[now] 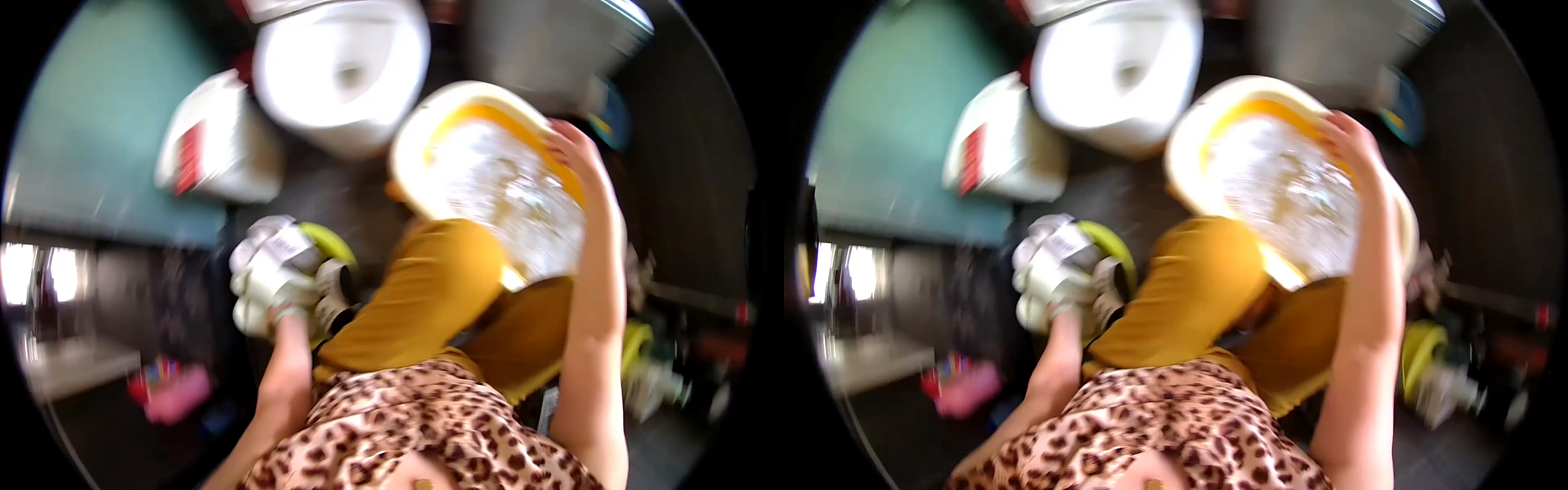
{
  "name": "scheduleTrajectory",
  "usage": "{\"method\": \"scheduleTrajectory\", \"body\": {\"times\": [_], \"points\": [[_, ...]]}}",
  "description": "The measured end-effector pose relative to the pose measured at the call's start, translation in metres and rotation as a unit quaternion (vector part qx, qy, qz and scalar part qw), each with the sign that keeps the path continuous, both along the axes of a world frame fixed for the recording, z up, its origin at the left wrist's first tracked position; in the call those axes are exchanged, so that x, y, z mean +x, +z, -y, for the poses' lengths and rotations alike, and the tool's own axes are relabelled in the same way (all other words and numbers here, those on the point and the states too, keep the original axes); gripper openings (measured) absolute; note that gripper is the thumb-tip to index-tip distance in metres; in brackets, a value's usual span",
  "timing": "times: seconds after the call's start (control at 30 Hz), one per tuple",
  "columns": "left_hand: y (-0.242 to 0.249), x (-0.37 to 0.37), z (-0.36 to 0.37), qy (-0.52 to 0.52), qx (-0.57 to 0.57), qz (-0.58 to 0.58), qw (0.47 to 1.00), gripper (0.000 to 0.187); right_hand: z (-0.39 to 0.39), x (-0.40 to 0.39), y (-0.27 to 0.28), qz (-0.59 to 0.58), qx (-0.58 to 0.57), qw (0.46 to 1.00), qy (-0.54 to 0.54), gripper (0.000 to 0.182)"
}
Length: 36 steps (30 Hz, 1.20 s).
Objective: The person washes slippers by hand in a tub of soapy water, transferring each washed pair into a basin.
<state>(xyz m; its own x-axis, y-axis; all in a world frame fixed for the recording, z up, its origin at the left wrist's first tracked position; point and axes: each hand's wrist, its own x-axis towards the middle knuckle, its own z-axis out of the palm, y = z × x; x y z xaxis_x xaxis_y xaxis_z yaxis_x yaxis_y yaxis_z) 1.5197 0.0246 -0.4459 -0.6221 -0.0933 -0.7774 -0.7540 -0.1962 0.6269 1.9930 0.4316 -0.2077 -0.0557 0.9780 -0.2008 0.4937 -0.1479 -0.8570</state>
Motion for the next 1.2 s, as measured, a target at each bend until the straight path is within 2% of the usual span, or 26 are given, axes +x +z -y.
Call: {"method": "scheduleTrajectory", "body": {"times": [0.1,0.2,0.27,0.4,0.5,0.53,0.63,0.67,0.73,0.77,0.87,0.9,1.0,1.03,1.13,1.2], "points": [[-0.036,-0.022,0.028,-0.162,0.008,0.075,0.984,0.029,0.023,0.048,0.041,0.029,0.063,0.997,0.023,0.030],[-0.056,-0.046,0.041,-0.275,-0.034,0.133,0.952,0.030,0.060,0.129,0.066,0.011,0.082,0.994,-0.074,0.028],[-0.055,-0.062,0.047,-0.325,-0.070,0.161,0.929,0.031,0.098,0.189,0.063,0.015,0.082,0.987,-0.140,0.029],[-0.048,-0.103,0.034,-0.408,-0.144,0.164,0.887,0.034,0.180,0.311,-0.012,-0.017,0.006,0.952,-0.305,0.033],[-0.047,-0.171,0.007,-0.469,-0.235,0.104,0.845,0.034,0.237,0.370,-0.102,-0.070,-0.093,0.901,-0.418,0.033],[-0.030,-0.173,-0.008,-0.486,-0.254,0.067,0.833,0.034,0.252,0.366,-0.118,-0.089,-0.120,0.880,-0.450,0.032],[0.015,-0.151,-0.052,-0.515,-0.276,-0.025,0.811,0.033,0.272,0.368,-0.201,-0.246,-0.144,0.803,-0.523,0.033],[0.026,-0.146,-0.063,-0.520,-0.278,-0.043,0.806,0.033,0.270,0.367,-0.228,-0.248,-0.157,0.794,-0.532,0.042],[0.047,-0.138,-0.078,-0.526,-0.280,-0.075,0.800,0.033,0.262,0.355,-0.261,-0.218,-0.198,0.810,-0.508,0.055],[0.056,-0.130,-0.085,-0.529,-0.281,-0.086,0.796,0.033,0.253,0.344,-0.256,-0.174,-0.239,0.816,-0.497,0.067],[0.074,-0.107,-0.098,-0.535,-0.284,-0.109,0.788,0.032,0.228,0.340,-0.295,0.026,-0.209,0.823,-0.528,0.074],[0.078,-0.102,-0.102,-0.535,-0.287,-0.116,0.786,0.032,0.224,0.345,-0.310,0.067,-0.207,0.813,-0.540,0.075],[0.087,-0.089,-0.103,-0.531,-0.292,-0.131,0.785,0.032,0.215,0.352,-0.324,0.083,-0.254,0.741,-0.617,0.084],[0.089,-0.087,-0.101,-0.528,-0.295,-0.133,0.785,0.032,0.214,0.357,-0.340,0.082,-0.256,0.733,-0.625,0.082],[0.092,-0.086,-0.093,-0.520,-0.303,-0.138,0.787,0.032,0.218,0.366,-0.375,0.057,-0.239,0.752,-0.612,0.070],[0.093,-0.089,-0.087,-0.515,-0.310,-0.140,0.787,0.032,0.220,0.366,-0.386,0.111,-0.193,0.770,-0.598,0.055]]}}
